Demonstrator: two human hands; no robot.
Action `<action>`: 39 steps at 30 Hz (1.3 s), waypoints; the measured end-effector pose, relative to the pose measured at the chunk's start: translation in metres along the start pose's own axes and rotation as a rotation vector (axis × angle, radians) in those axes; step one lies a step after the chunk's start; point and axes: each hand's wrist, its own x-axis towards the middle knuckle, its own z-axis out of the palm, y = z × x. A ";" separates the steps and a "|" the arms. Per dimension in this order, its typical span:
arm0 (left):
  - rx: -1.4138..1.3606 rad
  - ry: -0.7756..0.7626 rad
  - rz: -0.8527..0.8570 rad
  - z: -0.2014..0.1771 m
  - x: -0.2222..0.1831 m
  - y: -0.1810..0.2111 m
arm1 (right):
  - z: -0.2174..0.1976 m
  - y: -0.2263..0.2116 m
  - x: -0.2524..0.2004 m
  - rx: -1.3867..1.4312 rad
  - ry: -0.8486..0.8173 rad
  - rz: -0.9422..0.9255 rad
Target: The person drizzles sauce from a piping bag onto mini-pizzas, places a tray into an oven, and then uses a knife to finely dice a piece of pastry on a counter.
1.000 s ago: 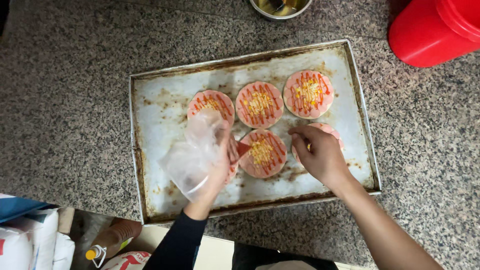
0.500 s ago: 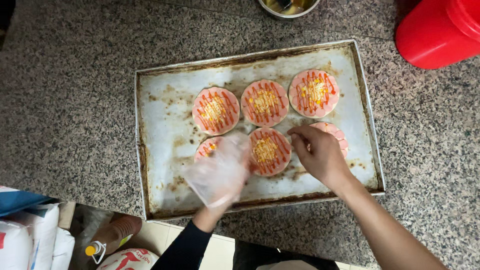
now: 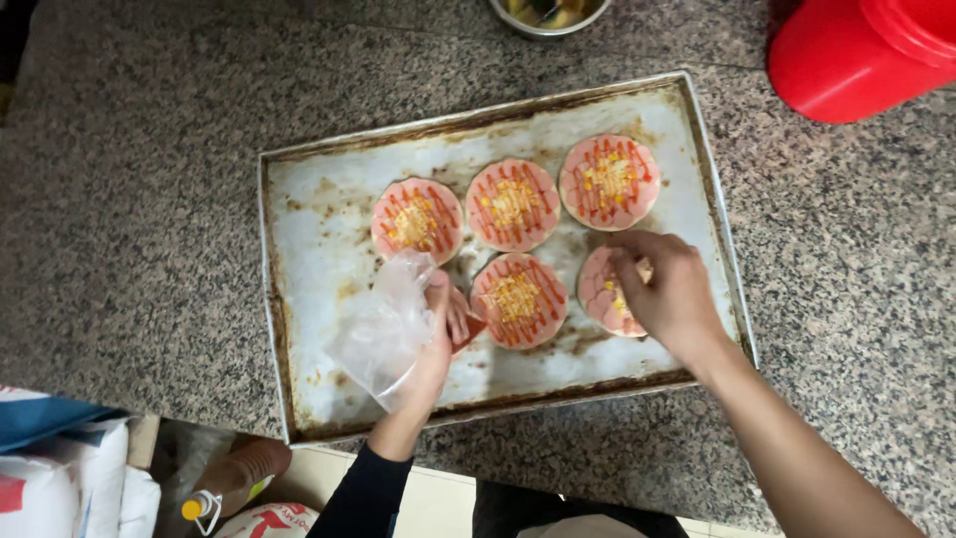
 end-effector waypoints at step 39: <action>-0.294 -0.308 -0.224 0.165 0.050 -0.079 | -0.043 0.108 -0.024 -0.532 -0.191 0.041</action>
